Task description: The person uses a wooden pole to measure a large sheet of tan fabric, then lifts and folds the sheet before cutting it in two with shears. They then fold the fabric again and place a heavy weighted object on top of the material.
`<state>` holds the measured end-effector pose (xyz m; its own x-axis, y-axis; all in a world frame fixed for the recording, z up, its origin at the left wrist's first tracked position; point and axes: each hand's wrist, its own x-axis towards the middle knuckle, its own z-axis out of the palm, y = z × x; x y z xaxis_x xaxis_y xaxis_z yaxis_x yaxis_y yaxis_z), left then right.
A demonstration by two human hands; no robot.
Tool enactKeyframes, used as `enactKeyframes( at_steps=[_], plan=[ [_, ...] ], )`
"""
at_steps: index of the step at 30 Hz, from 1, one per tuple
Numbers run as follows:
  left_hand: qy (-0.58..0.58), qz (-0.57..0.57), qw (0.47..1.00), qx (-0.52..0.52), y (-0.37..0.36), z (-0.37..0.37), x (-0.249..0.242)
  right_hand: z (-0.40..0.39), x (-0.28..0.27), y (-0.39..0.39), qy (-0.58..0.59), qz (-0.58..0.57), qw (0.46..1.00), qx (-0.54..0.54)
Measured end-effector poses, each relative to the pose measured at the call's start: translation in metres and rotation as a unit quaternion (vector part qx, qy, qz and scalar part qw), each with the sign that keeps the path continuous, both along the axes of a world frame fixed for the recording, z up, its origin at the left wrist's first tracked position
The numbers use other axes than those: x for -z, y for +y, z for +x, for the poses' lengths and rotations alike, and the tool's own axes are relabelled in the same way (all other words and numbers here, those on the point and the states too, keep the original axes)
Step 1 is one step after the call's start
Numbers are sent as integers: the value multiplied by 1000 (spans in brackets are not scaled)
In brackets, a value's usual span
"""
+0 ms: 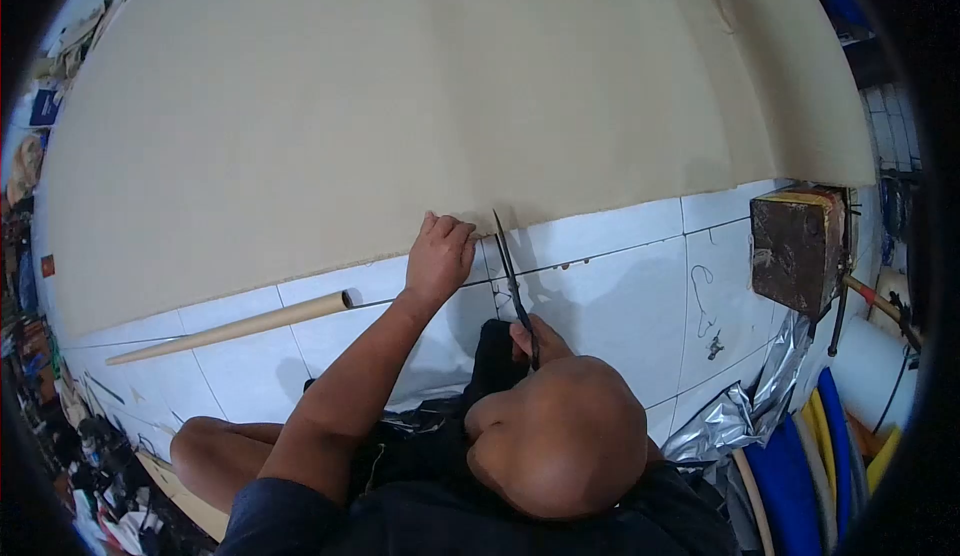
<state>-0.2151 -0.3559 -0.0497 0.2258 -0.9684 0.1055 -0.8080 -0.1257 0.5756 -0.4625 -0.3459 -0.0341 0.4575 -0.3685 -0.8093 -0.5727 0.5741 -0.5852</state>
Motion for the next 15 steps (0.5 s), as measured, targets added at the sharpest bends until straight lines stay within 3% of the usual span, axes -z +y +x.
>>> enactKeyframes(
  at_steps=[3, 6, 9, 12, 15],
  plan=[
    [22, -10, 999, -29, 1, -1, -10, 31, -34, -11, 16, -121, 992, -31],
    [42, -14, 998, -42, -3, 0, -10, 29, -12, 3, -17, -143, 989, -26],
    [33, -15, 999, -32, -3, -3, -4, 27, -7, 4, 28, -98, 993, -55],
    [23, -17, 999, -24, -5, -4, -1, 33, -9, 5, 30, -140, 988, -60],
    [7, -29, 999, -25, -5, -5, 1, 38, -8, 6, 29, -109, 993, -17]
  ],
)
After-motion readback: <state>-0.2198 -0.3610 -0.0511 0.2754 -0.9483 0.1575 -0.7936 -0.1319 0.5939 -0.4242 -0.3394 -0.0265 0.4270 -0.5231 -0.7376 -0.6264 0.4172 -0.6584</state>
